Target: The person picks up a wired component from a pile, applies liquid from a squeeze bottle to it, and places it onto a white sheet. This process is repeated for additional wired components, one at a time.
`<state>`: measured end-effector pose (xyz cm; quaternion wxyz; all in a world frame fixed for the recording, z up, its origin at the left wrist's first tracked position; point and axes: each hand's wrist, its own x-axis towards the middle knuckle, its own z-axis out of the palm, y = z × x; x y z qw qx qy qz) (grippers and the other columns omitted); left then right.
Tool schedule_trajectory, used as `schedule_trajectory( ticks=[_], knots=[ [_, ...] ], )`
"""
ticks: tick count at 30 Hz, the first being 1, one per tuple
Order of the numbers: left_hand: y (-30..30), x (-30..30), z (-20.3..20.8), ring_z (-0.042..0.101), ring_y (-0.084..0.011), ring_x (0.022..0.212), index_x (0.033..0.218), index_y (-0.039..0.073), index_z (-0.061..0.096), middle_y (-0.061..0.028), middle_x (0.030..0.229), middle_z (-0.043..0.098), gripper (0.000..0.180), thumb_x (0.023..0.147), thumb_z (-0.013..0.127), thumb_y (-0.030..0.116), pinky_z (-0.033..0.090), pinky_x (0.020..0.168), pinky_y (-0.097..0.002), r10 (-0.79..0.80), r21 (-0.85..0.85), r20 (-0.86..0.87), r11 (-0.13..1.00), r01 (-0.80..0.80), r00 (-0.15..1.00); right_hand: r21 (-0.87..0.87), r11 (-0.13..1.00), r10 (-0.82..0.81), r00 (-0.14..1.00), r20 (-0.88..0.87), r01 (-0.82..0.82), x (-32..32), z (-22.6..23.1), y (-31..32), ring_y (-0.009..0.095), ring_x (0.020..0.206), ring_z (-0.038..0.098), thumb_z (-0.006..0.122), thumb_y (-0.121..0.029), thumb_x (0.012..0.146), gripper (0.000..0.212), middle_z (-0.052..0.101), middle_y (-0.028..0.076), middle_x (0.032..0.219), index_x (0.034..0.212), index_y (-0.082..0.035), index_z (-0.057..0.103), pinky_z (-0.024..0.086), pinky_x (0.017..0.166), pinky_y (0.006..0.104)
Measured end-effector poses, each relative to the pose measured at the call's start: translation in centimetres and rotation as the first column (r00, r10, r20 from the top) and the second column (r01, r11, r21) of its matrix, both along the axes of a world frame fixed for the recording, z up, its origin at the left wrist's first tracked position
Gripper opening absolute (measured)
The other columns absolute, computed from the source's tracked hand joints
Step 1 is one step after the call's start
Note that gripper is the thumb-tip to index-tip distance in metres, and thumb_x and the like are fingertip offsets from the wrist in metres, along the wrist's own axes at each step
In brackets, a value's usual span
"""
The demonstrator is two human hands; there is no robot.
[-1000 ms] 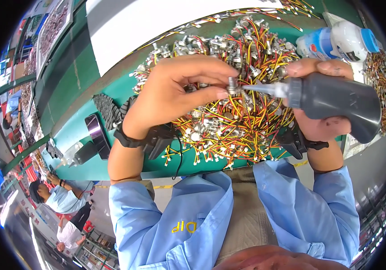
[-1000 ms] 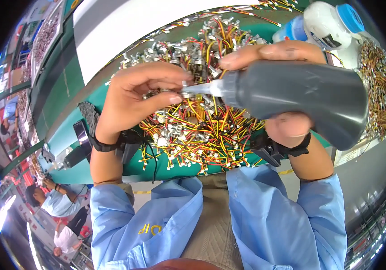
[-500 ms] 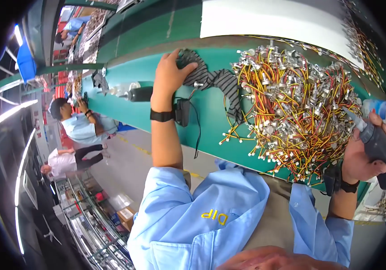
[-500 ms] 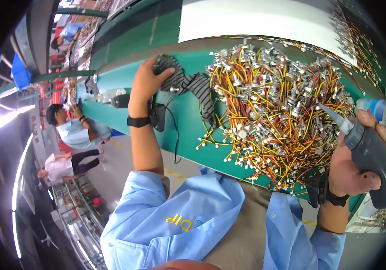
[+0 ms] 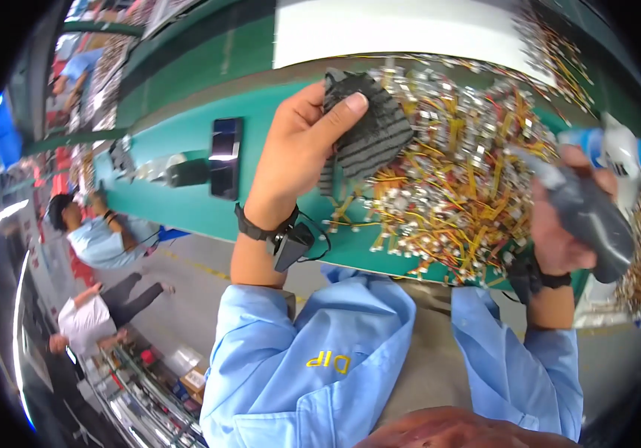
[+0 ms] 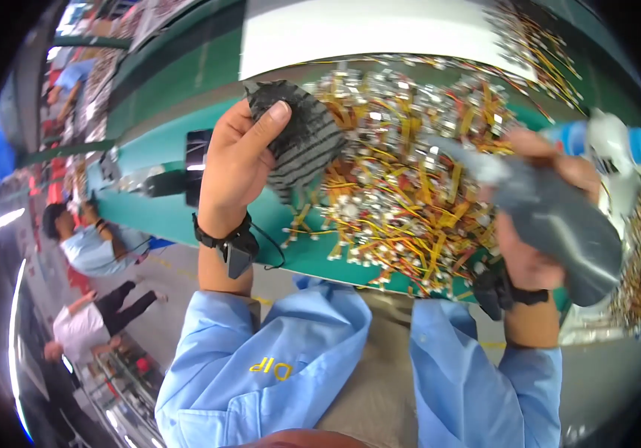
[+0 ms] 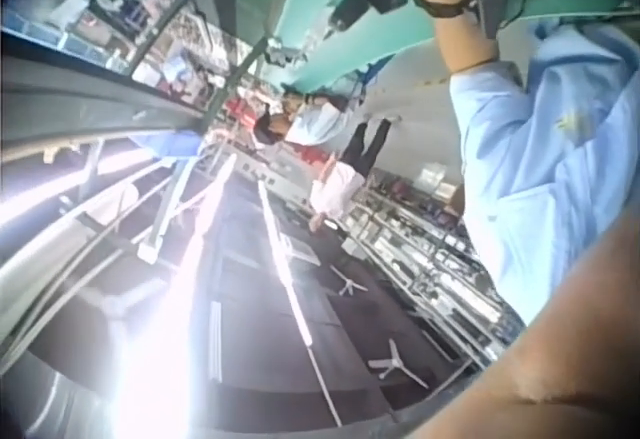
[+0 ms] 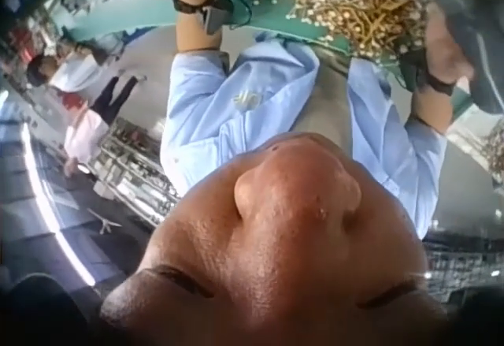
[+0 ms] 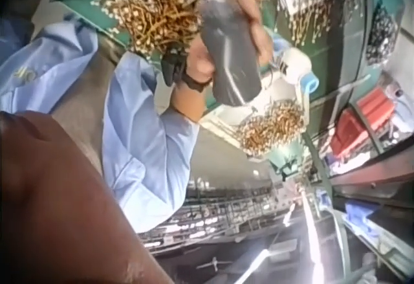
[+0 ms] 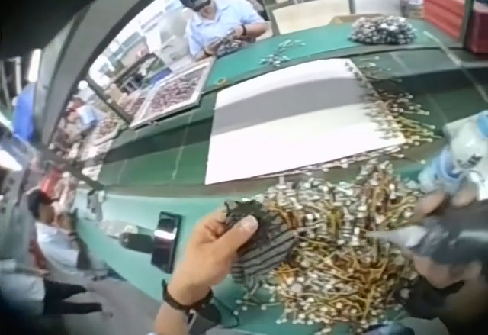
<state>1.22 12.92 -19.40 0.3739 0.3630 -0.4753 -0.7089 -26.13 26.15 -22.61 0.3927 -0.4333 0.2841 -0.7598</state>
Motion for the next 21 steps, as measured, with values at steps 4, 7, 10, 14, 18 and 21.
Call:
schedule_trajectory(
  ticks=[4,7,10,14,18,21],
  knots=[
    [0.8,-3.8,-0.8,0.061,-0.0089,0.081,0.105,-0.004,0.059,-0.0059,0.093,0.065,0.024,0.091,0.057,0.016,0.050,0.071,-0.0234,-0.159,0.104,-0.045,0.981,0.163,0.986,-0.112,0.955,0.251,0.949,-0.189,-0.275,0.2,0.6,-1.5,0.036,0.111,0.053,0.083,-0.035,0.065,0.080,0.051,0.026,0.120,0.126,-0.006,0.041,0.050,0.086,0.0438],
    [0.8,-3.9,-1.3,0.061,-0.0101,0.082,0.105,-0.004,0.059,-0.0065,0.094,0.065,0.025,0.092,0.056,0.017,0.051,0.071,-0.0240,-0.192,0.123,-0.082,0.972,0.201,0.978,-0.108,0.970,0.150,0.887,-0.437,-0.217,0.6,0.2,-2.2,0.038,0.108,0.056,0.083,-0.027,0.064,0.073,0.055,0.027,0.114,0.122,-0.006,0.044,0.049,0.086,0.0447],
    [0.7,-3.3,-0.9,0.062,-0.0116,0.083,0.106,-0.004,0.059,-0.0075,0.095,0.065,0.025,0.092,0.055,0.016,0.052,0.071,-0.0246,-0.187,0.143,-0.117,0.969,0.203,0.975,-0.067,0.982,0.118,0.856,-0.504,-0.174,1.4,0.2,-2.5,0.038,0.106,0.057,0.083,-0.028,0.064,0.071,0.056,0.027,0.113,0.120,-0.005,0.046,0.049,0.086,0.0448],
    [1.4,-1.6,-0.6,0.063,-0.0155,0.085,0.111,-0.006,0.057,-0.0119,0.103,0.063,0.030,0.087,0.057,0.011,0.053,0.072,-0.0269,-0.055,0.317,-0.209,0.941,0.121,0.976,0.015,0.990,0.125,0.844,-0.522,-0.137,2.1,0.0,-1.5,0.037,0.111,0.053,0.079,-0.036,0.069,0.070,0.054,0.025,0.119,0.120,-0.004,0.046,0.041,0.096,0.0467],
    [0.4,-1.0,-3.2,0.063,-0.0141,0.086,0.120,-0.003,0.053,-0.0127,0.105,0.063,0.044,0.076,0.058,-0.003,0.052,0.072,-0.0238,-0.238,0.263,-0.340,0.905,0.335,0.910,0.246,0.969,0.136,0.818,-0.559,0.007,0.6,-0.1,1.5,0.036,0.111,0.053,0.069,-0.044,0.077,0.066,0.054,0.024,0.118,0.123,-0.004,0.045,0.041,0.096,0.0464],
    [0.7,-1.7,-1.9,0.063,-0.0120,0.084,0.120,-0.003,0.053,-0.0098,0.098,0.066,0.050,0.072,0.054,-0.014,0.051,0.071,-0.0221,-0.331,0.163,-0.430,0.887,0.433,0.840,0.230,0.973,0.144,0.827,-0.543,-0.018,1.2,-0.8,0.9,0.035,0.110,0.053,0.067,-0.046,0.079,0.067,0.054,0.024,0.117,0.125,-0.005,0.043,0.041,0.096,0.0453]
  ],
)
